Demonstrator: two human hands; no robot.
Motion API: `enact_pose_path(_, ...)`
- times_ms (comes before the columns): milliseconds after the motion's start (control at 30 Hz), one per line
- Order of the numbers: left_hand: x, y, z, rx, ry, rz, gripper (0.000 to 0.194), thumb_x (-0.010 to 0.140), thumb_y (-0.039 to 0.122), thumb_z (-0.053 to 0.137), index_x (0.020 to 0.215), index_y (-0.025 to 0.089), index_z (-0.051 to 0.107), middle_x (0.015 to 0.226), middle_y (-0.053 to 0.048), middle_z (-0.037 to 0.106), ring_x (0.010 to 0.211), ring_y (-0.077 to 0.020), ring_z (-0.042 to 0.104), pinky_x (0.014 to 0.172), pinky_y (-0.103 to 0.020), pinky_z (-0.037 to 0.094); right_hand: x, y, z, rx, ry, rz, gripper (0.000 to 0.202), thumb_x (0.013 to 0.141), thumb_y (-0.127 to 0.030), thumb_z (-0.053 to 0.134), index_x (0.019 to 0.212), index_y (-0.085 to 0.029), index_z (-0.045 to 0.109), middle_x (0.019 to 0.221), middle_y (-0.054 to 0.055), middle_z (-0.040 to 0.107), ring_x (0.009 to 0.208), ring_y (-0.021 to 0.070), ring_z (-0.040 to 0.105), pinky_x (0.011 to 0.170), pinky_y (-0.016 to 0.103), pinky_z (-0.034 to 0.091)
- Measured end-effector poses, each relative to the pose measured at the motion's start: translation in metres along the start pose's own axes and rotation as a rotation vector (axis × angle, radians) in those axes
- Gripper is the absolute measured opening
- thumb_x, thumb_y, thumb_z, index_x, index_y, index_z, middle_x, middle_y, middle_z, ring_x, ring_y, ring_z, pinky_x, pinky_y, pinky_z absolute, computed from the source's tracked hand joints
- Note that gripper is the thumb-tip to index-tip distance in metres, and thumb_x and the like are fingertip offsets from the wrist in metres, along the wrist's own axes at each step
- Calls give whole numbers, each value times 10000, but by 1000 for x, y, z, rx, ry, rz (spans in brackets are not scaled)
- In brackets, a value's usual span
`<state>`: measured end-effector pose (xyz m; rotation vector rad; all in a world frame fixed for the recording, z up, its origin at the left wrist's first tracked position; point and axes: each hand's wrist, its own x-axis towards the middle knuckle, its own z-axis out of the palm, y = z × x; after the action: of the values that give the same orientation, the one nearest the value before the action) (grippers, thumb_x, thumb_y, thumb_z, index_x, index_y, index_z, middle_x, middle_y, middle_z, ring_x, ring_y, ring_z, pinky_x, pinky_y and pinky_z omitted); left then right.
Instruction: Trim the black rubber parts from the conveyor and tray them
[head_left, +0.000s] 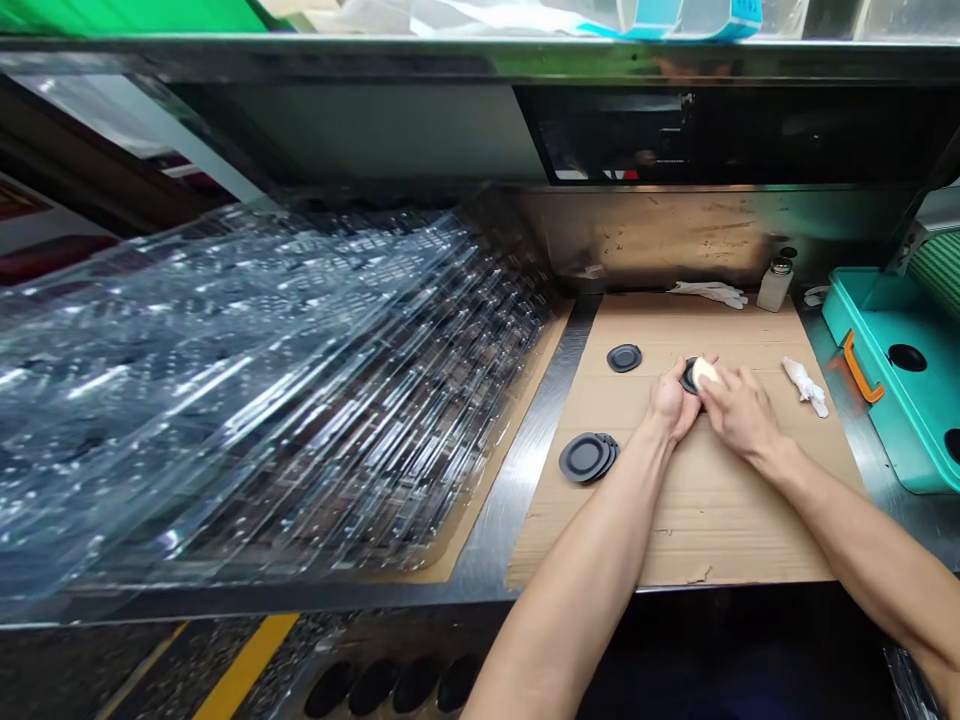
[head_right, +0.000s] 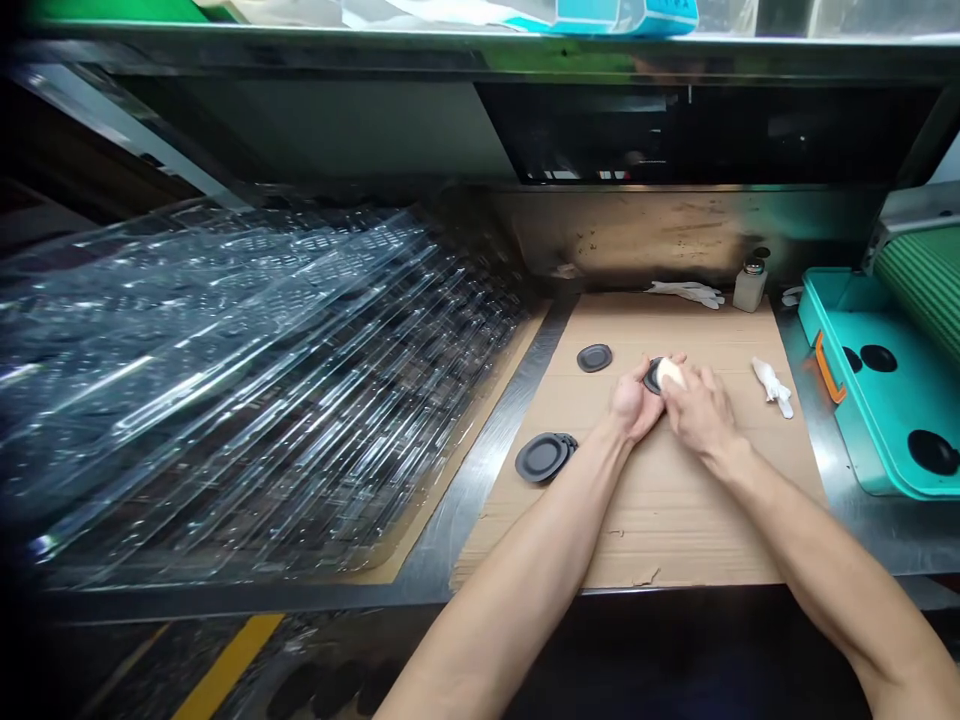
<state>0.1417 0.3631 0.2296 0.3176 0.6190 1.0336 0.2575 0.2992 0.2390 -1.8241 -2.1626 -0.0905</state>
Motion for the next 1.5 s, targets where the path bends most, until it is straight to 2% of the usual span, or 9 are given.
enact_pose_path(233,3,2,-2,-6,5,-59,386,1120,306,338,977,122,645,1090,-168,765,1020,-218,748,955,-363,601,3,11,4,3,19,29,421,1083,-347,424,1349,-206,718,1399,154,655,1152,337,517,963,445,444)
enact_pose_path(433,3,14,-8,-50,-7,12,410,1110,394,321,1169,159,652,1326,-170,723,1078,-257,747,836,-390,620,4,37,4,19,82,157,359,1069,-387,466,1166,-227,772,1139,116,737,1048,308,568,979,453,428)
enact_pose_path(633,-5,25,-5,-170,-74,-3,465,1027,316,337,1318,155,663,1331,-196,720,1098,-314,732,735,-381,596,1,65,-12,-181,283,276,387,1027,-446,517,1157,-186,772,1339,219,663,1175,403,554,956,569,440)
enact_pose_path(767,-7,24,-1,-175,-92,-32,470,992,267,380,1342,131,663,1402,-197,692,1151,-323,723,730,-359,588,2,90,-24,-192,96,494,282,969,-299,567,1037,-149,796,991,228,722,980,380,646,851,516,482)
enact_pose_path(933,-7,16,1,-99,-107,-11,444,1007,281,396,1292,88,678,1341,-214,719,1131,-313,735,798,-376,604,7,58,-23,173,260,148,332,1035,-334,515,1165,-187,783,1050,138,685,938,262,658,845,376,514)
enact_pose_path(1033,-8,11,3,-83,-134,-13,424,1027,261,384,1275,94,685,1236,-202,761,1113,-281,745,874,-388,610,7,29,-14,290,257,-5,350,1066,-359,470,1182,-204,761,998,107,664,902,236,643,816,341,519)
enact_pose_path(1300,-14,6,11,-88,-155,-132,401,1121,350,399,1119,84,700,896,-103,770,818,-161,752,835,-282,646,5,18,-20,355,365,28,235,1040,-337,492,1031,-202,685,1030,115,707,955,236,668,858,333,512)
enact_pose_path(1400,-18,9,12,-38,-132,-229,571,1100,544,392,1120,50,679,870,-150,765,749,-190,769,658,-248,649,7,20,-30,456,460,133,232,1041,-401,502,971,-222,632,918,79,719,871,225,675,818,333,512)
enact_pose_path(1500,-22,13,14,46,-113,-320,744,1077,645,298,1109,3,672,819,-187,758,622,-184,751,539,-210,613,8,24,-33,567,421,163,230,1031,-443,541,955,-235,604,798,32,707,749,208,673,775,332,507)
